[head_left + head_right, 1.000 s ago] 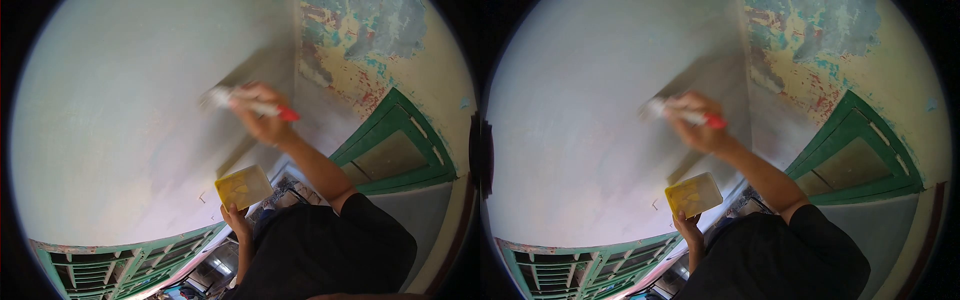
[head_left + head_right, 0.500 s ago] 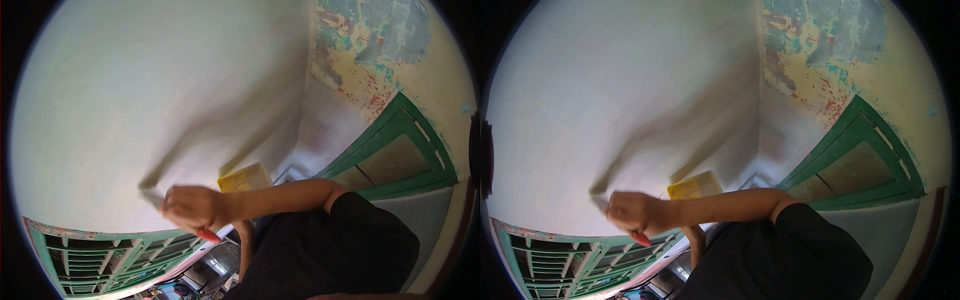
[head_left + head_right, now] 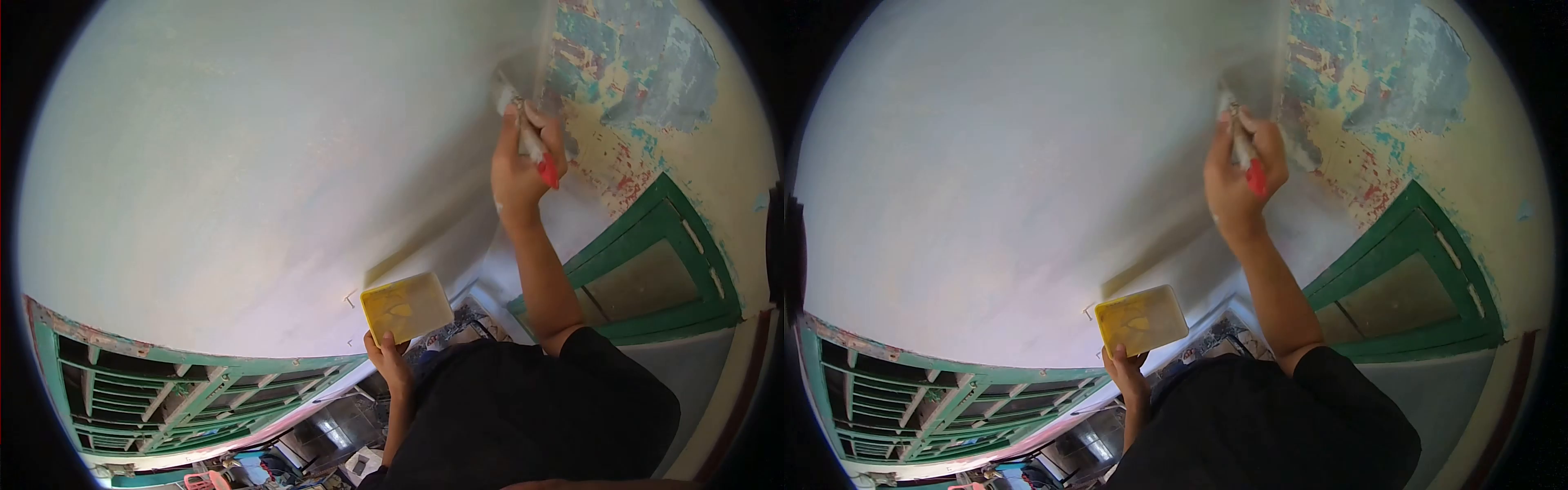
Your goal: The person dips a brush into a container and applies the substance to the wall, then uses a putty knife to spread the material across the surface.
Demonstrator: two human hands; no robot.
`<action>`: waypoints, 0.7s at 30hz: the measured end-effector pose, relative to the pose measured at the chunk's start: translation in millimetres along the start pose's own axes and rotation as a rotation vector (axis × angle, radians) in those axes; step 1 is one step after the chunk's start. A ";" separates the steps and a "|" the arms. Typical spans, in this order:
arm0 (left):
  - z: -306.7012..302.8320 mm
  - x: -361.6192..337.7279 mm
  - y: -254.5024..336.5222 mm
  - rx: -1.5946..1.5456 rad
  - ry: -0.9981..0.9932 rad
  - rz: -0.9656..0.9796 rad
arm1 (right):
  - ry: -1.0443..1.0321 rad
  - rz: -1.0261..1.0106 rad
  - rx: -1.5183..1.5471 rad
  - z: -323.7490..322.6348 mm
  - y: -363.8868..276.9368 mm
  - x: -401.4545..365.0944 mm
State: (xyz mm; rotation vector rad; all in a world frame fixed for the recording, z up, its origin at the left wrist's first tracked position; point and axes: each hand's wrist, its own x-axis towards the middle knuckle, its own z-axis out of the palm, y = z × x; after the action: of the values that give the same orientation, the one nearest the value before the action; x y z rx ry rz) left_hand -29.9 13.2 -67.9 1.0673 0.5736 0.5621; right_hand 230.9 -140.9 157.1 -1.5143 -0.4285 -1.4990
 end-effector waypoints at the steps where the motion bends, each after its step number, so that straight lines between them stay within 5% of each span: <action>1: -0.1 -0.6 -0.7 -0.004 0.007 0.000 | 0.010 0.038 -0.025 -0.3 -14.6 -1.7; 4: -6.4 -3.3 -0.8 -0.007 0.000 0.001 | -0.235 -0.215 0.281 26.8 -72.1 -40.7; 10: 0.4 8.2 -9.7 0.029 -0.127 -0.012 | -0.585 -0.089 1.046 33.3 -175.4 -65.1; 14: 23.1 4.4 -3.3 0.011 -0.067 0.007 | -0.432 -0.101 1.052 39.4 -144.3 -39.2; 15: 23.1 4.3 -5.1 0.012 -0.065 0.006 | -0.331 0.026 1.116 46.5 -125.0 -44.6; 16: 22.0 4.3 -6.4 0.006 -0.070 -0.002 | -0.288 -0.109 0.724 40.1 -102.9 -17.5; 21: 20.9 9.5 -8.5 0.033 -0.067 -0.034 | -0.105 -0.246 0.337 17.5 4.5 14.5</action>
State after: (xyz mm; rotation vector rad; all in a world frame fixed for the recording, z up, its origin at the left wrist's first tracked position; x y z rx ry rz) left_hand -7.6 3.0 -69.5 1.1014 0.5431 0.4869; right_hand 247.6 -134.5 171.8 -1.3089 -0.9099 -1.4486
